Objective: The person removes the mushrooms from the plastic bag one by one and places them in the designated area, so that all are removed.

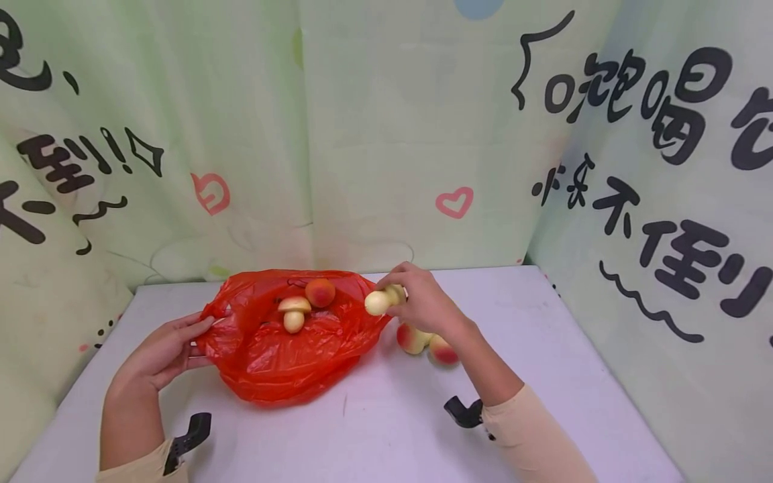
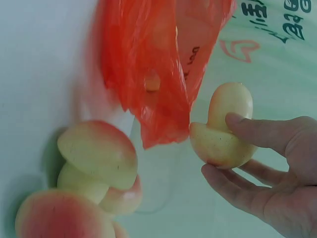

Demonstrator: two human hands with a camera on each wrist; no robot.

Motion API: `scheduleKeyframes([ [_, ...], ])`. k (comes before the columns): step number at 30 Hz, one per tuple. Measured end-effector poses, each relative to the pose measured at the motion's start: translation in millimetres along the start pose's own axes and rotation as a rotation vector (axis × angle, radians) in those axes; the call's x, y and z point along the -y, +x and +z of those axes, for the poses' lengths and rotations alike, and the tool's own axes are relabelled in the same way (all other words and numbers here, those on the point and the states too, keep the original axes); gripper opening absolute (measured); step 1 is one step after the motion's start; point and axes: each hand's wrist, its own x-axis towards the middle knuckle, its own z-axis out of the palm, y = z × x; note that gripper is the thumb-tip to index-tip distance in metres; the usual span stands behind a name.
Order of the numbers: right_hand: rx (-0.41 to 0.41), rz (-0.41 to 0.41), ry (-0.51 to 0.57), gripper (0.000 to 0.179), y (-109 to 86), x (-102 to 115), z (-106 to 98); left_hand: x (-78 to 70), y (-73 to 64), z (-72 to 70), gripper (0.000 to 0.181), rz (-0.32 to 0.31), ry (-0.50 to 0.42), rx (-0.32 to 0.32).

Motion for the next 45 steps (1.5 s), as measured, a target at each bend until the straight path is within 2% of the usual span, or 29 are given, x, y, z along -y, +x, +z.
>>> scheduleKeyframes([
  [7, -0.029, 0.044, -0.054, 0.037, -7.1, -21.8, -14.8, -0.5, -0.9, 0.2, 0.069, -0.009, -0.005, 0.007],
  [19, -0.030, 0.110, -0.102, 0.038, -18.6, -50.1, -33.7, 1.1, -1.5, -1.7, 0.070, -0.015, 0.008, -0.009],
  [40, -0.109, 0.116, -0.190, 0.036, -32.3, -94.7, -58.7, 2.7, -0.3, -4.2, 0.071, -0.024, 0.014, -0.018],
  [45, -0.116, 0.153, -0.215, 0.038, -34.3, -107.3, -62.2, 3.4, 0.6, -4.9, 0.070, -0.022, 0.015, -0.016],
])
